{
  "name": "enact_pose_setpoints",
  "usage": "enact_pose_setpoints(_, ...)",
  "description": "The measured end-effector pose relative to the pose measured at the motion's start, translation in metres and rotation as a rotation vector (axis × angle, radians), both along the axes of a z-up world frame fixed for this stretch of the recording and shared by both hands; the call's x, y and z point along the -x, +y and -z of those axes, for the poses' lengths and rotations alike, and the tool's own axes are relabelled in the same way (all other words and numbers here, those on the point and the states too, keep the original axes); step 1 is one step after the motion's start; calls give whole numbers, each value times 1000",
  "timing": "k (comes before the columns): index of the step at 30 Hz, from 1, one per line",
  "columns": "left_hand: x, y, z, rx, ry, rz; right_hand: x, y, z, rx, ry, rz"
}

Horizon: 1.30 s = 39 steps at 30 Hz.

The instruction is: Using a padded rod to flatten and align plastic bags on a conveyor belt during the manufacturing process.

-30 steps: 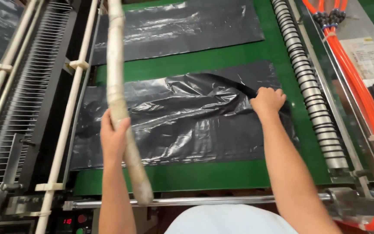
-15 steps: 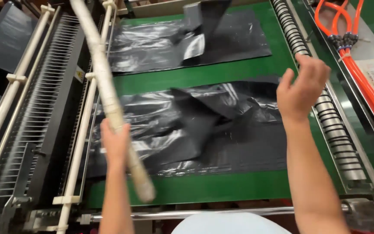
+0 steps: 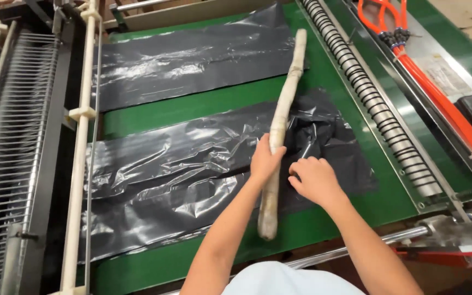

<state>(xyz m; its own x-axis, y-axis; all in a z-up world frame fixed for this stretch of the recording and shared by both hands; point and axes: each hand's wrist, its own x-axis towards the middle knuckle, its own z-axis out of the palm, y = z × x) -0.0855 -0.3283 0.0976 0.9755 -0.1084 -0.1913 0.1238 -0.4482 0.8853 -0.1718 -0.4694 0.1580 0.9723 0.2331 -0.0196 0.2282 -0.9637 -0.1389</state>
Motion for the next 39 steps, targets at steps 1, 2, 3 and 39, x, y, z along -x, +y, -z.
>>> enact_pose_setpoints(1, 1, 11, -10, -2, -1, 9, -8, -4, 13, -2, -1, 9)
enact_pose_setpoints(2, 1, 23, -19, -5, 10, -4, -17, -9, 26, 34, -209, 138)
enact_pose_setpoints(3, 3, 34, -28, -6, 26, -19, -24, -14, 40, 74, -412, 264)
enact_pose_setpoints(39, -5, 121, 26, 2, -230, -364, 5, 22, -43, -201, -795, 46)
